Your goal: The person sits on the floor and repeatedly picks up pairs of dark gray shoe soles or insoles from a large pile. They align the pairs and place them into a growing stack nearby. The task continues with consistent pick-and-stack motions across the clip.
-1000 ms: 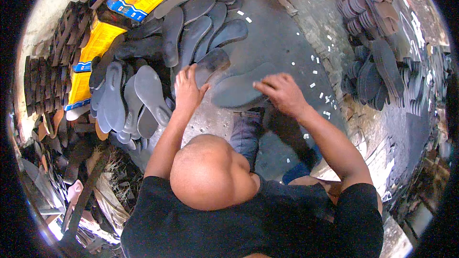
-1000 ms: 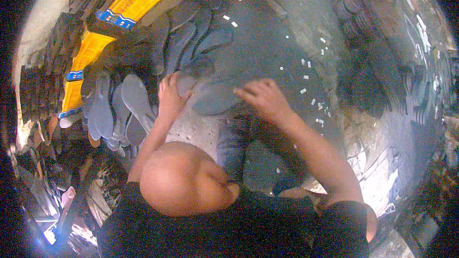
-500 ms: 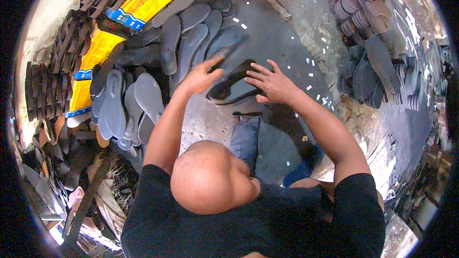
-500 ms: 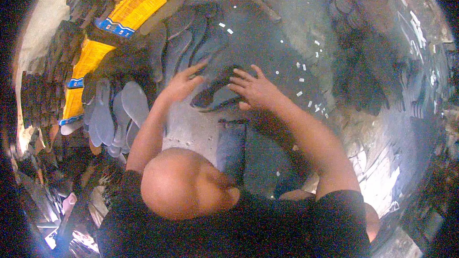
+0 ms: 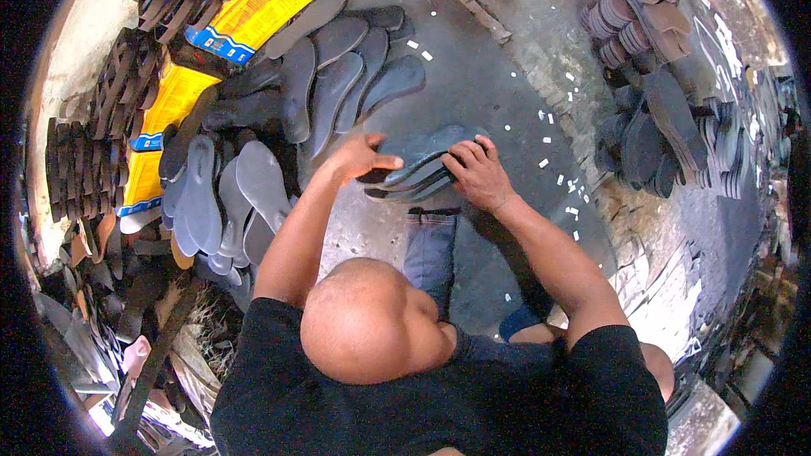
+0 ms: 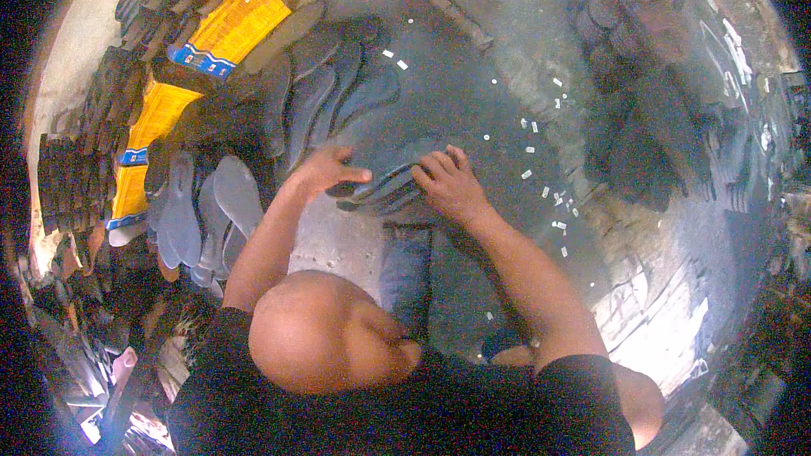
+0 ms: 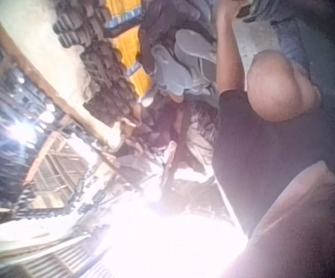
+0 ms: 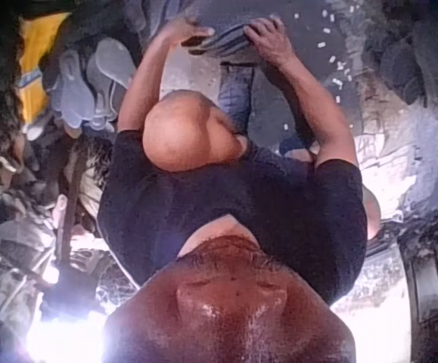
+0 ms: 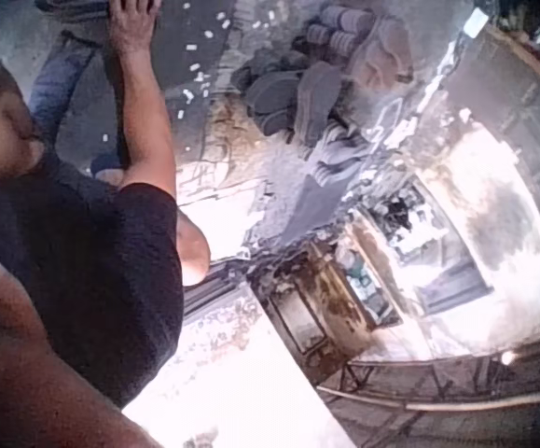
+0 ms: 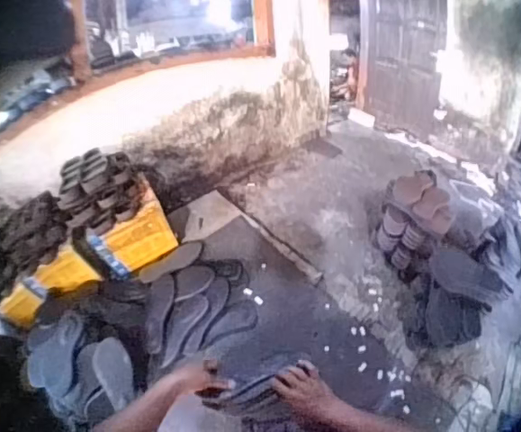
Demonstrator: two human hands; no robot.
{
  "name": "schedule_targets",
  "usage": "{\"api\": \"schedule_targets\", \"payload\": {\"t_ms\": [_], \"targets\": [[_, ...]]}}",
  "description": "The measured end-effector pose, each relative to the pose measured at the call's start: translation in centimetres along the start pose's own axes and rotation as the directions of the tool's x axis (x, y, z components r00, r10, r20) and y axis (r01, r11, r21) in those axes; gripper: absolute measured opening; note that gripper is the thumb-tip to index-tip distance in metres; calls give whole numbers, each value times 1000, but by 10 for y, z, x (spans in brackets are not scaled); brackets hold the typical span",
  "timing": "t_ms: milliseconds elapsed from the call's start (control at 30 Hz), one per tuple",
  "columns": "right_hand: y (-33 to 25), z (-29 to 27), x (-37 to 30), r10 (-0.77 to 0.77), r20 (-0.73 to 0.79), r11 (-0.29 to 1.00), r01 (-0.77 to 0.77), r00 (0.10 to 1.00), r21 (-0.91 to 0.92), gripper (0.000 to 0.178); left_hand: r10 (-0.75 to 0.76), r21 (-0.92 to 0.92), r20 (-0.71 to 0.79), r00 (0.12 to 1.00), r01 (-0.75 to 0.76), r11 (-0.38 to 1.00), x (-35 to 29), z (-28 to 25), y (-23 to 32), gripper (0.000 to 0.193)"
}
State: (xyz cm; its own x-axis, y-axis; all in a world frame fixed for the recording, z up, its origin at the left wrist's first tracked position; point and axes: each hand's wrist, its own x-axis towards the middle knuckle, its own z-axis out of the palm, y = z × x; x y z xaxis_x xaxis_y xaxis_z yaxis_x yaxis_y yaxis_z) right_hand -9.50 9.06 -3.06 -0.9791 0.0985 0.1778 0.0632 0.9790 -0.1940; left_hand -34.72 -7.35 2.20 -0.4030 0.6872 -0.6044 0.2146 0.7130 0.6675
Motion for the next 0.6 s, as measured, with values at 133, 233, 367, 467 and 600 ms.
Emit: {"api": "schedule_targets", "payload": {"t_ms": [133, 233, 367, 467, 600], "targets": [[-6, -24, 14, -4, 138, 985, -19, 990, 170, 75, 269, 220, -256, 928, -215, 952, 5, -13, -8, 60], [3, -37, 27, 113, -37, 982, -106, 993, 155, 83, 228, 90, 13, 973, -229, 969, -1, -1, 5, 42], [10, -30, 47, 184, 258, 954, -236, 948, 187, 80, 343, -76, -9, 939, -343, 936, -18, 22, -15, 64], [11, -26, 61, 158, 251, 965, -203, 955, 165, 84, 509, 296, -147, 848, -453, 841, -25, 29, -44, 77], [11, -16, 35, 288, -15, 859, -252, 957, 447, 82, 607, 345, -104, 788, -543, 765, -56, -19, 34, 84]]}}
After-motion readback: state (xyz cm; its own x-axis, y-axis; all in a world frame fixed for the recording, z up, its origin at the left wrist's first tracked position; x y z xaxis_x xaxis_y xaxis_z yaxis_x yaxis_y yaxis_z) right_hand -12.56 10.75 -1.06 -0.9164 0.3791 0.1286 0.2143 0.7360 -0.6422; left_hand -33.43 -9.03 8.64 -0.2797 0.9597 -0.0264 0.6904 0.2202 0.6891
